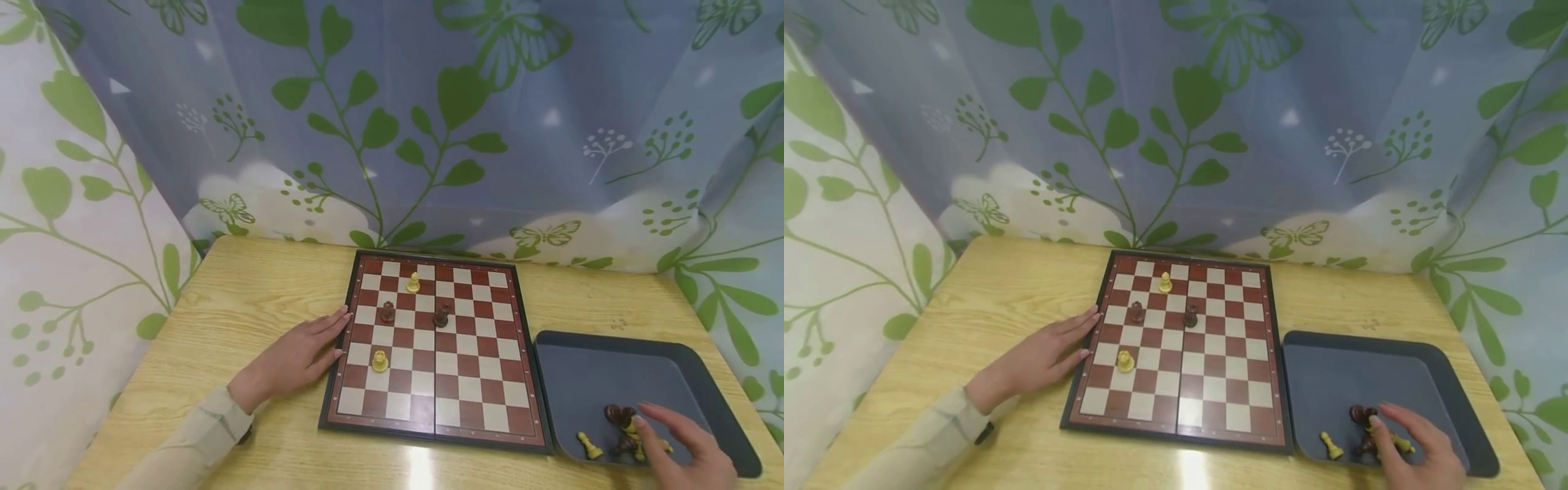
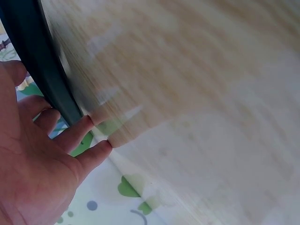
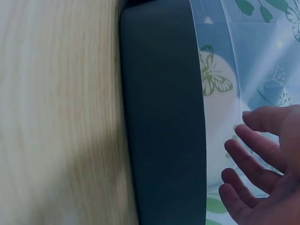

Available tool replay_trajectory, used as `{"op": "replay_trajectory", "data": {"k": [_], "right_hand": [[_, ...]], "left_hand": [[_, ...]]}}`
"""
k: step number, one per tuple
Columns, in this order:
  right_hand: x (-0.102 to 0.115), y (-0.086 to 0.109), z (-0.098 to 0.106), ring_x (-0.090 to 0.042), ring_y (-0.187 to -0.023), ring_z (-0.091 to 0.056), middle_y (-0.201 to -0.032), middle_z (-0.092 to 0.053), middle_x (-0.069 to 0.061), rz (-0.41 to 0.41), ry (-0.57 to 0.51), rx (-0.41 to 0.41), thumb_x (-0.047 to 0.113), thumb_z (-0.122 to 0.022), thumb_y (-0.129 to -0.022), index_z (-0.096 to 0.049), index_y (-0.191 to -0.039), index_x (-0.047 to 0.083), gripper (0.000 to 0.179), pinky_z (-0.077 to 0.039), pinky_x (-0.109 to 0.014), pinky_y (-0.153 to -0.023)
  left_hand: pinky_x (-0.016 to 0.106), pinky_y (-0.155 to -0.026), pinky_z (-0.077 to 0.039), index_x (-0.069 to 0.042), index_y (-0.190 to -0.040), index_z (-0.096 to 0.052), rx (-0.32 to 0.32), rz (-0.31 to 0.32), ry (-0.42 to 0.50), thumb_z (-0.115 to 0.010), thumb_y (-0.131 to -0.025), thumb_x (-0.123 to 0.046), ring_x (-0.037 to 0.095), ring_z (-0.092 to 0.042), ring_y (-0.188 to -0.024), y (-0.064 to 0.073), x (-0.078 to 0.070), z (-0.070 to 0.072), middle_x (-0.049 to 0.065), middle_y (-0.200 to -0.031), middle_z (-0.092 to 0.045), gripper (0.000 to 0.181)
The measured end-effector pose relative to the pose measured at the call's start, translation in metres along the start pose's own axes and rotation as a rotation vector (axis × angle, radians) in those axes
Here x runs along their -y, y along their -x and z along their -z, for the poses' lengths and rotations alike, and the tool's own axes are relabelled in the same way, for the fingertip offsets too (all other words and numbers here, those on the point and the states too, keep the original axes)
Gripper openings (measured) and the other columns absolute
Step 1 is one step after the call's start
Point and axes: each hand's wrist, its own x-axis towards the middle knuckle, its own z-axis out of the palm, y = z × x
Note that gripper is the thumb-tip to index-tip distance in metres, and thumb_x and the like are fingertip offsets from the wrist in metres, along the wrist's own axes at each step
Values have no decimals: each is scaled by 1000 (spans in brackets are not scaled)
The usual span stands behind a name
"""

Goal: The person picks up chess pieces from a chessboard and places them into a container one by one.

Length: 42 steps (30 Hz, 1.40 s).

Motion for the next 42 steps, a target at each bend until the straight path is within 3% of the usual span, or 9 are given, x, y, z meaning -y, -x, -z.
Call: {"op": "replay_trajectory", "data": {"k": [4, 7, 14, 18, 24, 27, 31, 37, 42], "right_hand": [[8, 1, -4, 28, -91, -40, -98, -50, 42, 127, -34, 21, 12, -78, -91, -78, -111, 9, 21, -39, -4, -78], [15, 2, -7, 27, -95, -42, -100, -51, 43, 202, -65, 25, 9, -78, -90, -79, -109, 9, 20, -39, -4, -81], [34, 7, -13, 22, -106, -36, -106, -48, 45, 256, -65, 67, 11, -76, -93, -78, -111, 12, 18, -33, -10, -83], [46, 2, -19, 15, -108, -39, -112, -60, 32, 395, -109, 132, 7, -76, -91, -77, -113, 13, 22, -35, -13, -75], [78, -3, -37, 0, -118, -44, -115, -69, 2, 594, -159, 280, 0, -80, -85, -77, -112, 13, 30, -38, -25, -92], [96, -7, -44, -9, -116, -48, -115, -70, -1, 663, -162, 327, -1, -80, -85, -77, -109, 13, 28, -41, -36, -92], [120, -16, -52, -16, -116, -52, -117, -70, 0, 751, -148, 389, 0, -79, -85, -77, -109, 14, 28, -47, -38, -89], [155, -32, -65, -26, -120, -55, -125, -67, -4, 810, -152, 555, 5, -76, -91, -70, -124, 13, 34, -51, -57, -93], [179, -44, -83, -37, -133, -47, -144, -55, -15, 785, -85, 684, 13, -70, -97, -48, -149, 9, 57, -49, -60, -99]], "left_hand": [[55, -117, -39, -5, -158, -35, 9, 5, 4, -50, -107, -37, 36, -42, -145, 2, 2, -2, 9, -166, -29, 62], [55, -117, -38, -6, -158, -33, 10, 2, 1, -48, -108, -38, 35, -42, -145, 2, 3, -4, 9, -167, -28, 62], [56, -116, -39, -4, -158, -35, -3, -18, -4, -50, -107, -35, 38, -44, -144, -1, 3, -1, 11, -166, -30, 61], [56, -116, -39, -4, -158, -35, 6, -17, -7, -50, -107, -36, 38, -43, -144, -1, 3, 2, 11, -166, -29, 61], [57, -116, -39, -3, -157, -35, 11, -16, 9, -50, -107, -36, 37, -43, -144, -1, 2, 4, 11, -166, -29, 62], [57, -116, -39, -3, -157, -35, 15, -18, 16, -50, -107, -35, 38, -43, -144, 0, 1, 4, 12, -166, -29, 61], [56, -117, -39, -5, -158, -34, 14, -17, 15, -49, -108, -36, 37, -42, -145, -1, 2, 2, 11, -166, -29, 61], [55, -117, -39, -6, -159, -33, 15, -11, 9, -46, -108, -37, 35, -42, -145, -2, 3, 1, 9, -166, -29, 61], [54, -118, -38, -7, -159, -32, 32, 2, 8, -46, -108, -37, 35, -41, -146, 1, 2, 3, 8, -167, -28, 61]]}}
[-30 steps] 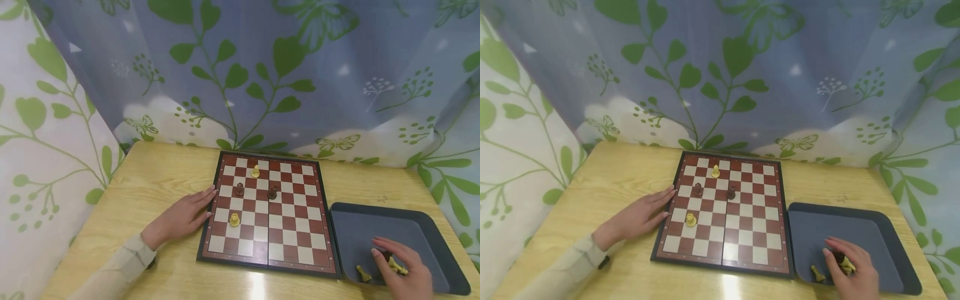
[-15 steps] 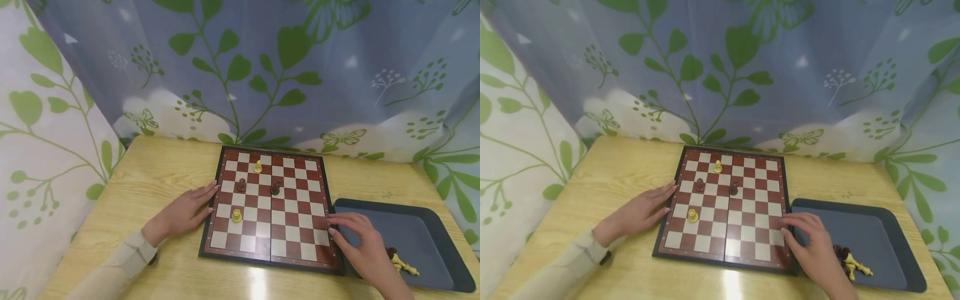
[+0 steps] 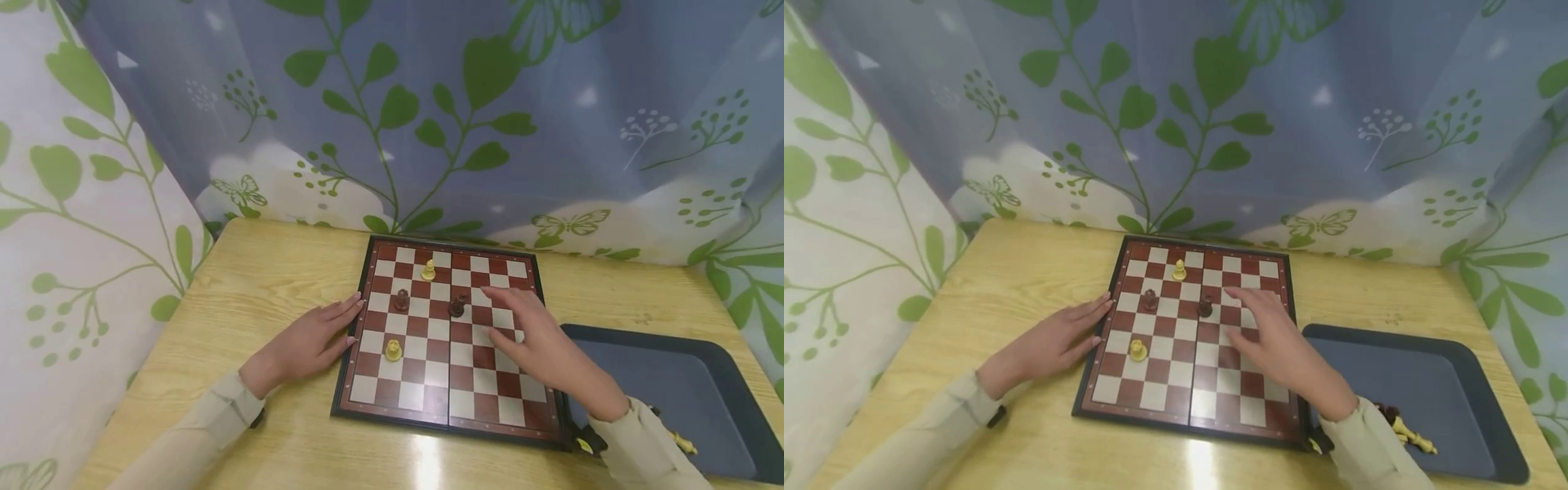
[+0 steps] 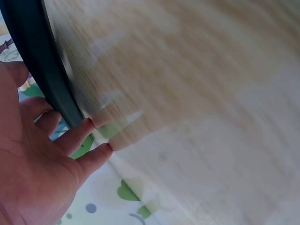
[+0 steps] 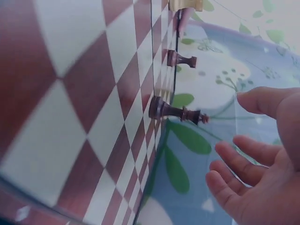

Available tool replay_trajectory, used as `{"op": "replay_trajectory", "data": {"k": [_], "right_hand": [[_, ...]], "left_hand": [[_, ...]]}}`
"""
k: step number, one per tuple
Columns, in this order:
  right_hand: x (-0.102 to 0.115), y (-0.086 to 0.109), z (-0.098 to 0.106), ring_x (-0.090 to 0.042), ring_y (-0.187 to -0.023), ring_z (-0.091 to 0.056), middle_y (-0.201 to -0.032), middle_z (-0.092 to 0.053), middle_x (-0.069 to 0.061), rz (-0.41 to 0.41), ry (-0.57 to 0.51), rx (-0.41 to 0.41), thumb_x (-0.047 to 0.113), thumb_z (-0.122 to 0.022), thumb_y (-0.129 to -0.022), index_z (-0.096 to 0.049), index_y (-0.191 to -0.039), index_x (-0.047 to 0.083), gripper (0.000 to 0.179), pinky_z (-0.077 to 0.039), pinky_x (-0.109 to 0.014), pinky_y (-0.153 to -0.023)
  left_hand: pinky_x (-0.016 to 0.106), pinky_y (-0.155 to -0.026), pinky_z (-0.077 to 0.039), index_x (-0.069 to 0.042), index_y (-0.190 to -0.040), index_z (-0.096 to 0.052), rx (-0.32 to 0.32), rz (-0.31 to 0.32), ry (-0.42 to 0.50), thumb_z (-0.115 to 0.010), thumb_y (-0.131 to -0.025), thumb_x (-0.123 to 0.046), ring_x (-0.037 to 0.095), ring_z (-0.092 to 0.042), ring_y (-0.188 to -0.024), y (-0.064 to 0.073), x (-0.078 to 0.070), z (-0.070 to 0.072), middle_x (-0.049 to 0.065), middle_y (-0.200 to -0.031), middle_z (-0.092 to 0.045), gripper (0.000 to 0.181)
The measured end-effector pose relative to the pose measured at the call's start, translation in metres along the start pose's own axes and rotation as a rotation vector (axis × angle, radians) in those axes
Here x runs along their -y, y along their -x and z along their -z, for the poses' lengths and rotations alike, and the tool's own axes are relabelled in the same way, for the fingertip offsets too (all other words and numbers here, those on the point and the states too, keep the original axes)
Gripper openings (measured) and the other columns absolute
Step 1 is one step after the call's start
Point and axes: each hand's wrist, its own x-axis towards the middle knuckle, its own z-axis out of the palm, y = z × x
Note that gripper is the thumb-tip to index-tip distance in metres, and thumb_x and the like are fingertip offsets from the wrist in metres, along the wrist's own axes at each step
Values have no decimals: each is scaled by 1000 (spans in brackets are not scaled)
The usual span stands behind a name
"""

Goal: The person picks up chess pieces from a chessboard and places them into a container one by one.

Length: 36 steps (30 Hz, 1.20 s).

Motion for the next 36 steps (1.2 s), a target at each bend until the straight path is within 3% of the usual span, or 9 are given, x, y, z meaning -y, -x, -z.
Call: {"op": "replay_trajectory", "data": {"k": [5, 13, 17, 20, 24, 36], "right_hand": [[-4, -31, -7, -44, -144, -35, -153, -47, -19, -22, 1, 59, 18, -68, -99, -40, -154, 8, 63, -38, -68, -110], [-12, -64, -24, -45, -147, -30, -156, -42, -21, -72, -23, 164, 24, -65, -101, -41, -154, 6, 61, -32, -67, -115], [-13, -70, -28, -42, -141, -40, -149, -50, -19, -30, -36, 151, 22, -66, -101, -52, -146, 4, 50, -36, -64, -114], [-13, -71, -31, -37, -127, -49, -139, -57, -16, -12, -40, 140, 21, -66, -100, -61, -136, 4, 40, -46, -57, -102], [-13, -71, -33, -31, -115, -52, -133, -60, -14, 6, -42, 141, 17, -67, -100, -66, -129, 4, 32, -47, -49, -91], [-16, -77, -40, -29, -112, -54, -126, -66, -10, 19, -38, 127, 18, -68, -99, -69, -125, 7, 28, -48, -47, -90]], "left_hand": [[55, -118, -38, -7, -159, -33, -1, -3, -1, -47, -108, -36, 35, -42, -146, 0, 0, 0, 8, -167, -28, 60], [56, -119, -36, -5, -159, -33, 4, 10, 12, -47, -108, -36, 36, -41, -146, 3, -1, 0, 9, -167, -27, 61], [56, -119, -35, -7, -159, -32, 9, 21, 17, -47, -108, -37, 36, -40, -146, 2, -2, 1, 8, -167, -26, 61], [55, -120, -34, -9, -160, -30, 26, 33, 17, -45, -109, -38, 35, -38, -148, 1, -2, 2, 6, -168, -25, 61], [55, -121, -33, -10, -161, -29, 35, 44, 16, -43, -109, -39, 34, -37, -149, 0, -1, 3, 5, -168, -23, 61], [56, -120, -34, -9, -160, -30, 28, 28, 19, -43, -109, -38, 35, -37, -148, 1, 0, 2, 7, -168, -25, 60]]}}
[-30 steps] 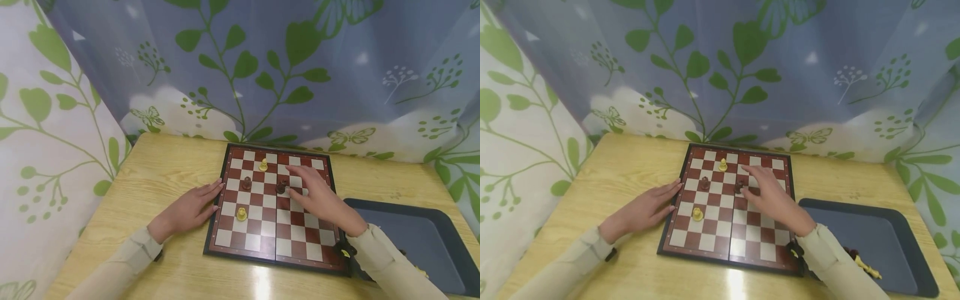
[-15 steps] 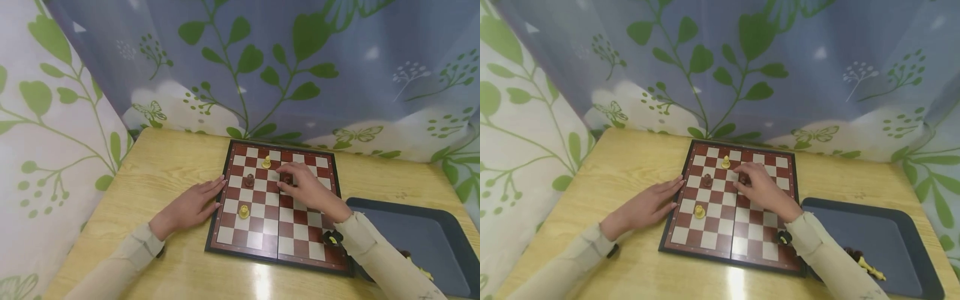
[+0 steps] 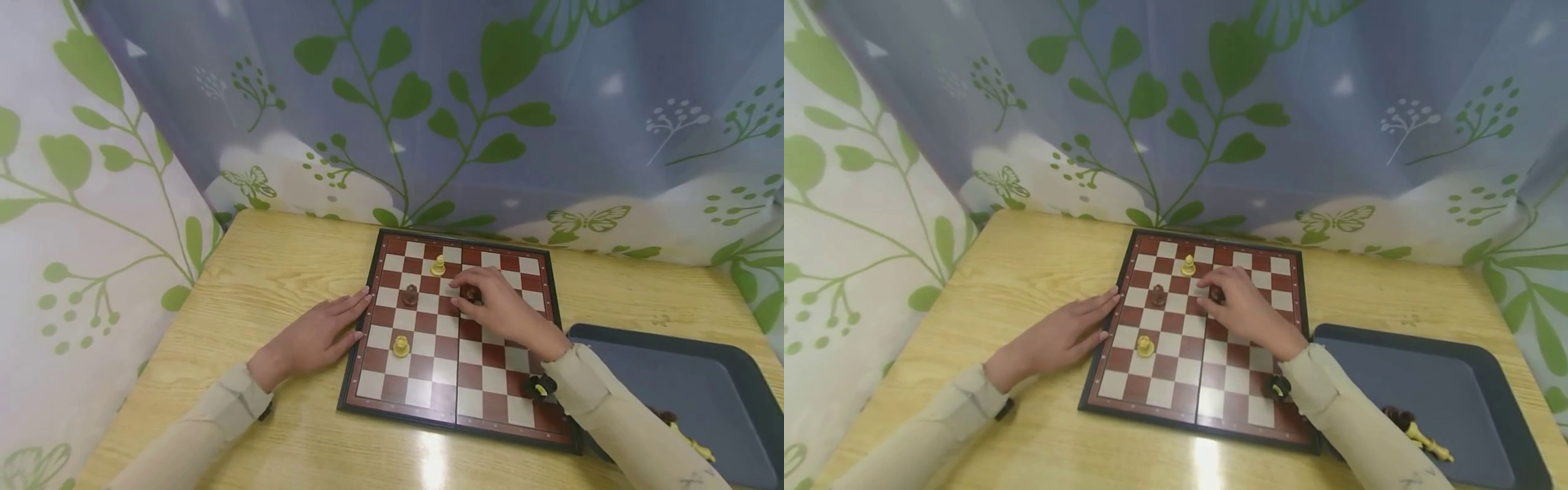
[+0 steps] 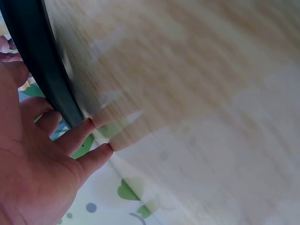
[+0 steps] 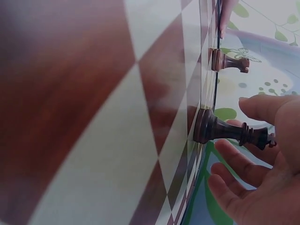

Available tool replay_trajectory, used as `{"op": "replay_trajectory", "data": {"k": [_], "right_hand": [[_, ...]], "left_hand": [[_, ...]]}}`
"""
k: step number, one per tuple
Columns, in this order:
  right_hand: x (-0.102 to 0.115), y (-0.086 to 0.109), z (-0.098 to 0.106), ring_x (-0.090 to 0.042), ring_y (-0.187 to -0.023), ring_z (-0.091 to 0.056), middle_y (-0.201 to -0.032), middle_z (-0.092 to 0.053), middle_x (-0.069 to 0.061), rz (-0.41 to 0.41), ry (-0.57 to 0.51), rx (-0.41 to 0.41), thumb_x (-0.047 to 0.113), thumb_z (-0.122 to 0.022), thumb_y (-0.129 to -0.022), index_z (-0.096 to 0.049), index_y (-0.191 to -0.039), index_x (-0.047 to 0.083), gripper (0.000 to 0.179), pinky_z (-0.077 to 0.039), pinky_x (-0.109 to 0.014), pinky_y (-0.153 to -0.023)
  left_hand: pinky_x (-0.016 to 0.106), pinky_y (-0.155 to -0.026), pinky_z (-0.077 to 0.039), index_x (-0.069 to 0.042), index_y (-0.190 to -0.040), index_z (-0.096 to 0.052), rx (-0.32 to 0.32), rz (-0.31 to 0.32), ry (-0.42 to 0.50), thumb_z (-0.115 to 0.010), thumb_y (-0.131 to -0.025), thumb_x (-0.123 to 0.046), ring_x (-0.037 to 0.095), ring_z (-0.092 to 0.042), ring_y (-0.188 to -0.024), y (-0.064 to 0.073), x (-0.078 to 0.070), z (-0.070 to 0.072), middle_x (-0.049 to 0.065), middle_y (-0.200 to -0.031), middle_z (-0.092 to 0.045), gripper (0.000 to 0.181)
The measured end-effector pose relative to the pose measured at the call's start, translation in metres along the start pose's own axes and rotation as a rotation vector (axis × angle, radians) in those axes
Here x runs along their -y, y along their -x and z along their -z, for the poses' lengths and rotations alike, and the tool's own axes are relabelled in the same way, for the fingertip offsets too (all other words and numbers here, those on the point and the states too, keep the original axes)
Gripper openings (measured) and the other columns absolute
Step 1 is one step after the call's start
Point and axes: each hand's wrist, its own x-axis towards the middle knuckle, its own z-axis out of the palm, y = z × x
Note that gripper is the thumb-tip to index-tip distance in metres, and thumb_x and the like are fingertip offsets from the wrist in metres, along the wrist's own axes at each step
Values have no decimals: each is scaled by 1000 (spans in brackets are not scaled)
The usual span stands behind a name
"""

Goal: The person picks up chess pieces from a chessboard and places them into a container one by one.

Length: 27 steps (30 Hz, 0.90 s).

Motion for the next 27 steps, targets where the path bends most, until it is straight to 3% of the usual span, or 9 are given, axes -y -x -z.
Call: {"op": "replay_trajectory", "data": {"k": [6, 13, 20, 27], "right_hand": [[-2, -2, 4, -26, -105, -56, -121, -68, -9, -1, 4, 15, 18, -68, -99, -69, -125, 6, 29, -49, -46, -89], [-9, 7, 11, -26, -98, -56, -101, -66, -2, -26, 14, 26, 20, -72, -97, -72, -113, 8, 20, -39, -55, -104], [-10, 11, 14, -33, -114, -57, -113, -67, -7, -64, 1, -3, 21, -74, -95, -70, -107, 12, 15, -45, -57, -100], [-8, 12, 15, -31, -109, -58, -107, -66, -5, -30, -17, -38, 15, -77, -92, -70, -100, 12, 10, -47, -55, -99]], "left_hand": [[56, -120, -34, -9, -161, -29, -1, 6, 3, -43, -109, -38, 34, -37, -148, 0, 0, -1, 6, -168, -24, 61], [56, -120, -33, -10, -161, -29, 5, 3, 0, -43, -109, -39, 35, -37, -148, -1, 0, -2, 6, -168, -23, 61], [56, -120, -34, -10, -161, -28, 5, 9, -15, -43, -109, -40, 35, -38, -148, -1, 0, -1, 6, -168, -23, 62], [56, -120, -33, -10, -161, -28, 15, 12, 7, -44, -109, -39, 35, -36, -149, 0, -1, 0, 6, -168, -23, 62]]}}
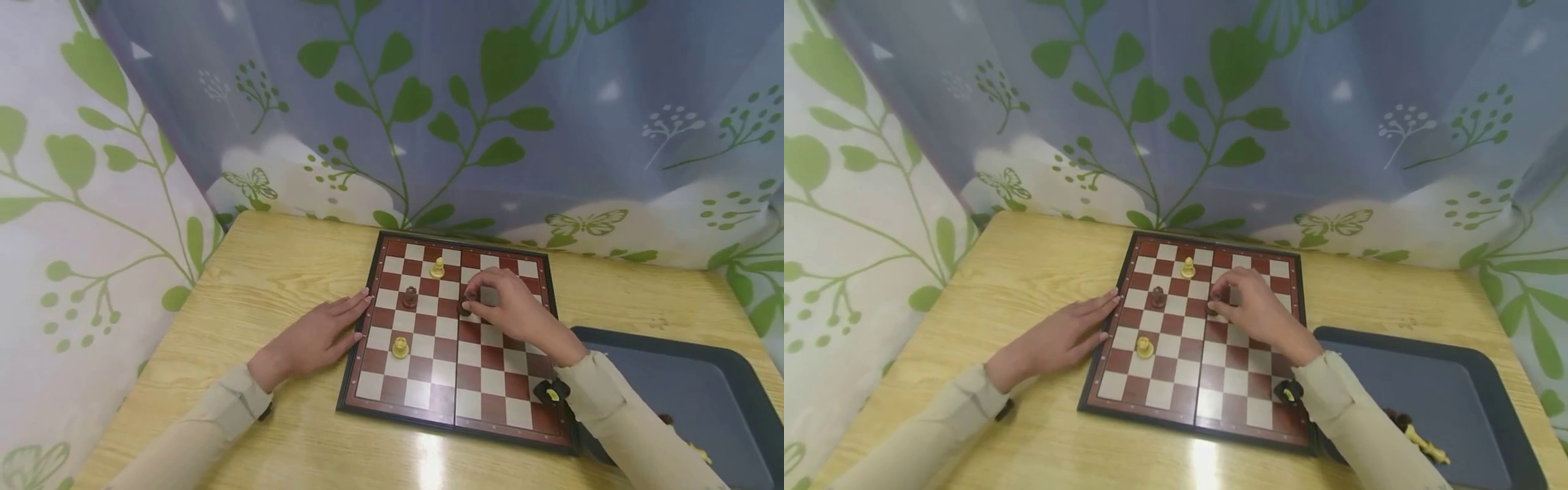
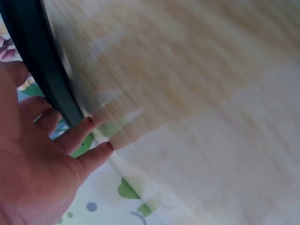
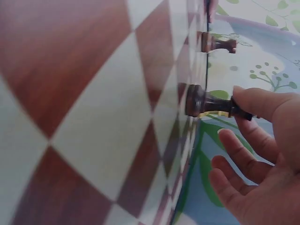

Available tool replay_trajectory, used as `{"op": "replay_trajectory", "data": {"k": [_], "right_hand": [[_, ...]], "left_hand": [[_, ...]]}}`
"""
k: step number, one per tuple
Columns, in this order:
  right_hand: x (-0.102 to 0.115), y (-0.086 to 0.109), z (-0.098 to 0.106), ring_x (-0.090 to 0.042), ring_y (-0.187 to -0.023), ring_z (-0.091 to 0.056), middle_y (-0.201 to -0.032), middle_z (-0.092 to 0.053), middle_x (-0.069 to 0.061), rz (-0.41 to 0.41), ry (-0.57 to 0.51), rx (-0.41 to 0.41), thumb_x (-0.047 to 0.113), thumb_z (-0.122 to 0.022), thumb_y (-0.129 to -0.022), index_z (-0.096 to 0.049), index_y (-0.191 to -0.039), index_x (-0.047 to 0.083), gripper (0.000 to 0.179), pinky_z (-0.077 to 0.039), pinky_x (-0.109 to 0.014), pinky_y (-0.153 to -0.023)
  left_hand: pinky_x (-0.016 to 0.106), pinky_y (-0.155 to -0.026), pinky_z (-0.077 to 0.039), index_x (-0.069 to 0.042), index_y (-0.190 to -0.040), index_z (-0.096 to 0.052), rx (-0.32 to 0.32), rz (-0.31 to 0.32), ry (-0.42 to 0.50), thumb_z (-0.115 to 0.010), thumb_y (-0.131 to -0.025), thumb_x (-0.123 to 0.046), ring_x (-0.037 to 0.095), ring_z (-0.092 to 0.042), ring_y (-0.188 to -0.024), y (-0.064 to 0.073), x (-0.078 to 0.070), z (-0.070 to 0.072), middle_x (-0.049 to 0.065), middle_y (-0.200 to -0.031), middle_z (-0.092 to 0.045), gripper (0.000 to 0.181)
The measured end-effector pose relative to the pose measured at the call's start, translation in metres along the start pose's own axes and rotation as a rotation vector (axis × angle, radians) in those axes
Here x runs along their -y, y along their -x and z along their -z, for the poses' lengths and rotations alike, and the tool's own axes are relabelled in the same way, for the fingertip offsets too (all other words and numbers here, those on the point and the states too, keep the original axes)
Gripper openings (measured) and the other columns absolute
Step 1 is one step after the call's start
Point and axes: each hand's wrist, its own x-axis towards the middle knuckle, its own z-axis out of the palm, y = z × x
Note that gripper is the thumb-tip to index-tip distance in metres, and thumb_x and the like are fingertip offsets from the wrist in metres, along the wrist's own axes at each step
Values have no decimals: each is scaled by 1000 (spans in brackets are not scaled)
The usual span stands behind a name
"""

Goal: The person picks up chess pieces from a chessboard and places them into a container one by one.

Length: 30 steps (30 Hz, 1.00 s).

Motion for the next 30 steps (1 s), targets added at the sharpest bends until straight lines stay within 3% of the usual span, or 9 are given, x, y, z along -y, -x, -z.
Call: {"op": "replay_trajectory", "data": {"k": [7, 11, 18, 24, 30], "right_hand": [[7, 10, 14, -32, -102, -64, -107, -69, -6, 55, -41, -80, 12, -79, -90, -73, -99, 12, 10, -53, -49, -80], [13, 14, 24, -28, -99, -62, -104, -70, -3, 96, -46, -137, 11, -79, -90, -74, -101, 14, 13, -51, -50, -85], [19, 23, 36, -18, -95, -60, -105, -70, 0, 127, -47, -137, 5, -78, -89, -74, -104, 13, 17, -48, -35, -73], [24, 29, 40, -19, -108, -60, -117, -69, -3, 93, -84, -105, 8, -76, -91, -75, -107, 12, 17, -55, -37, -85], [24, 35, 44, -29, -118, -58, -121, -68, -9, 82, -89, -108, 7, -77, -90, -76, -110, 10, 20, -54, -55, -96]], "left_hand": [[54, -121, -33, -10, -161, -27, 13, -2, 8, -43, -109, -40, 34, -36, -149, 0, -1, -6, 5, -169, -22, 62], [54, -121, -33, -11, -161, -27, 20, 7, 1, -42, -109, -40, 33, -35, -149, -1, -1, -7, 4, -169, -22, 62], [55, -120, -35, -10, -161, -28, -2, -2, -15, -43, -109, -39, 35, -38, -148, -2, 0, -6, 6, -168, -23, 61], [54, -121, -32, -10, -161, -28, 13, 12, -8, -43, -109, -39, 34, -36, -149, 1, 1, -4, 4, -169, -22, 62], [55, -120, -33, -9, -161, -28, 0, -3, -17, -43, -109, -38, 35, -37, -148, -2, 1, -2, 7, -168, -23, 61]]}}
